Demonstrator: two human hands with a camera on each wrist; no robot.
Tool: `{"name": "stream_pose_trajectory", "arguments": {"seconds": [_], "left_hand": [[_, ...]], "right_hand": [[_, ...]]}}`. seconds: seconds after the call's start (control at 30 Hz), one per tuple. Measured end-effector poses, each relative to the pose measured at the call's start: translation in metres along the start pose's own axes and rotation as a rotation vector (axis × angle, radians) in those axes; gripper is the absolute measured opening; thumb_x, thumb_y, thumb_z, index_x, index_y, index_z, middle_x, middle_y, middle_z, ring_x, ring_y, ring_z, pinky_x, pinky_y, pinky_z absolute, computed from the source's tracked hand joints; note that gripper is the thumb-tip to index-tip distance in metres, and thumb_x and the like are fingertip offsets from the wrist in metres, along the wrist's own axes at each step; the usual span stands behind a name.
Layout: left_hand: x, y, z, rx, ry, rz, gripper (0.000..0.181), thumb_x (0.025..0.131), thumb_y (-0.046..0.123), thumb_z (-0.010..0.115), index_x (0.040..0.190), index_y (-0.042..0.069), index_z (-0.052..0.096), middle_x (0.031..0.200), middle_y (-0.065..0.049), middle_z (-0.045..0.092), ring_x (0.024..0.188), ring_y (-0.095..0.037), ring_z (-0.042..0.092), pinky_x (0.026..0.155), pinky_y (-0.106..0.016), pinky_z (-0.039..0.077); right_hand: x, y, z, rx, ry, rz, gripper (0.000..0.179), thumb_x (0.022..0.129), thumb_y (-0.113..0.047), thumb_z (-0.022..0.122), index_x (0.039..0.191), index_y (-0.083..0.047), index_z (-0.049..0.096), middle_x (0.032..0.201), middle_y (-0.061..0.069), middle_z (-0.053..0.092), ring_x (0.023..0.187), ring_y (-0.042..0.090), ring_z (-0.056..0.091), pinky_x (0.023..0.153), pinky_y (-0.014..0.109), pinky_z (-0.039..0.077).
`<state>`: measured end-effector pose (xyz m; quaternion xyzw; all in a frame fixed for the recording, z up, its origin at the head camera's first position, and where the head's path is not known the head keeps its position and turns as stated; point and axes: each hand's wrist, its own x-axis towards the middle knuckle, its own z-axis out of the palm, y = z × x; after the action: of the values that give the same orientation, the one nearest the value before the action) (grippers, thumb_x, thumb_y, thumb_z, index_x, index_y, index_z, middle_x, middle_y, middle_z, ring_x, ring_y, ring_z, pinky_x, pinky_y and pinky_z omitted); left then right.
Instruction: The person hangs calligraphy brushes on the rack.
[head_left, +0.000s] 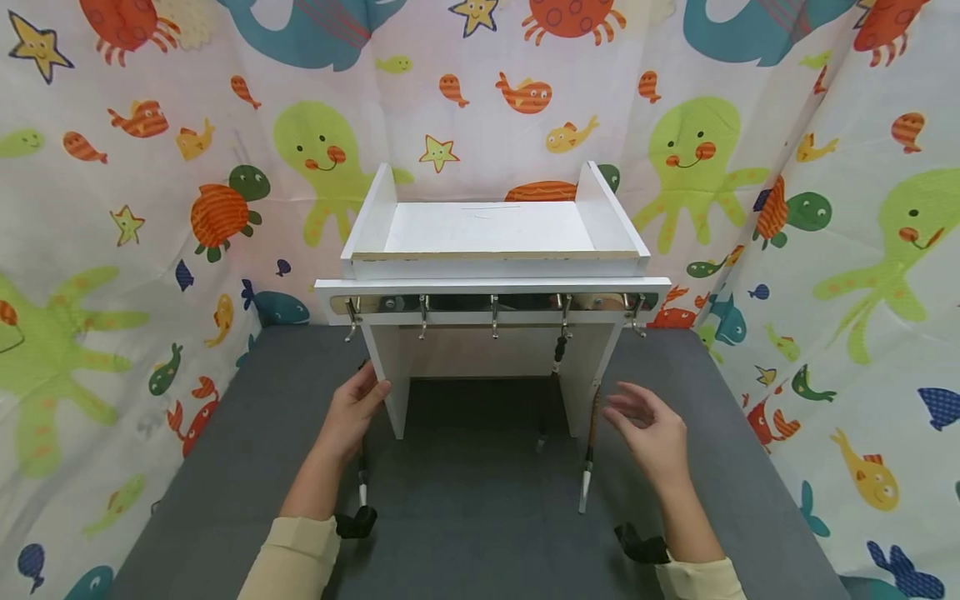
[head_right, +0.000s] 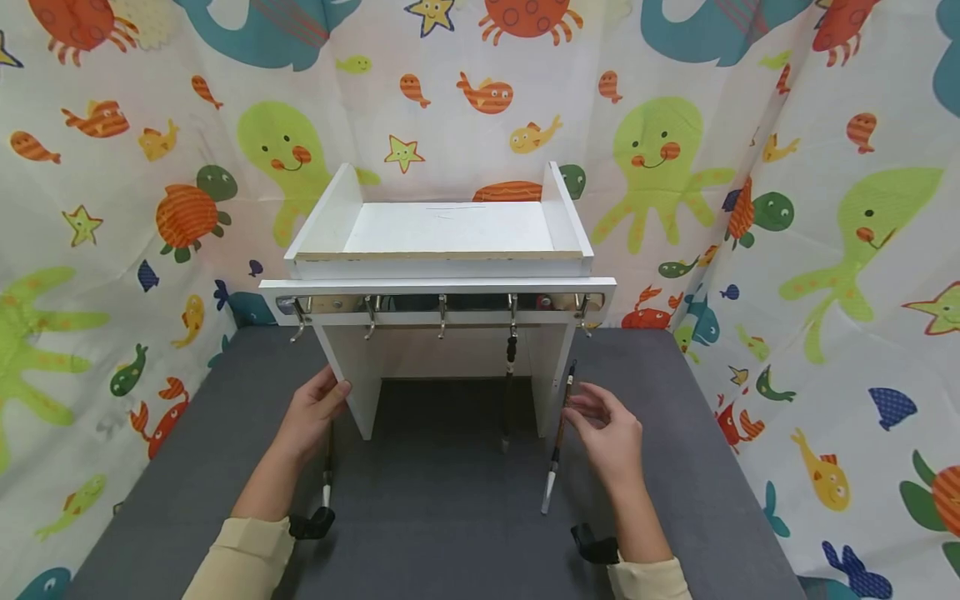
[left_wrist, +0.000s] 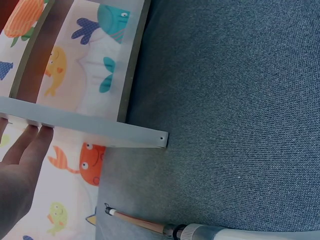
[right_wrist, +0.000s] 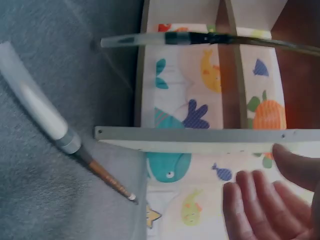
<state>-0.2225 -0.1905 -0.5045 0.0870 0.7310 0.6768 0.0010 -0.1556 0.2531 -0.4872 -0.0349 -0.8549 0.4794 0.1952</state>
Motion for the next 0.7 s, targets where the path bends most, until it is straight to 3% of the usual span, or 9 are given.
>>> {"name": "stream_pose_trajectory", "arguments": {"seconds": [0.13,0.27,0.5,0.7], "left_hand": [[0.0,0.001,0.001,-0.006,0.009,-0.009,0.062,0.104,0.025,0.058,0.159,0.009,0.032,0.161,-0.017,0.036,0.146,-0.033,0.038,0.114,-0.051,0.035],[0.0,0.001,0.001,-0.017,0.009,-0.014,0.064,0.104,0.027,0.058,0.159,0.009,0.032,0.161,-0.016,0.036,0.146,-0.033,0.038,0.113,-0.051,0.035],[0.002,0.0,0.003,-0.011,0.008,-0.015,0.065,0.102,0.03,0.059,0.159,0.011,0.032,0.161,-0.015,0.036,0.146,-0.033,0.039,0.113,-0.052,0.036],[0.001,-0.001,0.001,-0.02,0.016,-0.033,0.065,0.103,0.029,0.059,0.159,0.01,0.032,0.161,-0.015,0.036,0.146,-0.032,0.039,0.113,-0.053,0.036]], "right_hand": [[0.004,0.007,0.0,0.006,-0.118,0.157,0.05,0.092,-0.021,0.076,0.137,-0.008,0.059,0.121,0.018,0.071,0.104,0.023,0.072,0.077,0.018,0.058],[0.008,0.014,0.004,0.065,-0.195,0.251,0.054,0.094,-0.015,0.074,0.142,-0.003,0.053,0.129,0.026,0.065,0.108,0.029,0.071,0.079,0.031,0.061],[0.017,0.032,0.015,0.069,-0.24,0.339,0.062,0.091,-0.01,0.076,0.145,0.0,0.048,0.134,0.028,0.061,0.116,0.037,0.066,0.08,0.036,0.062],[0.019,0.048,0.026,0.016,-0.246,0.375,0.063,0.089,-0.012,0.078,0.144,0.001,0.05,0.129,0.028,0.064,0.102,0.032,0.071,0.075,0.034,0.062]]}}
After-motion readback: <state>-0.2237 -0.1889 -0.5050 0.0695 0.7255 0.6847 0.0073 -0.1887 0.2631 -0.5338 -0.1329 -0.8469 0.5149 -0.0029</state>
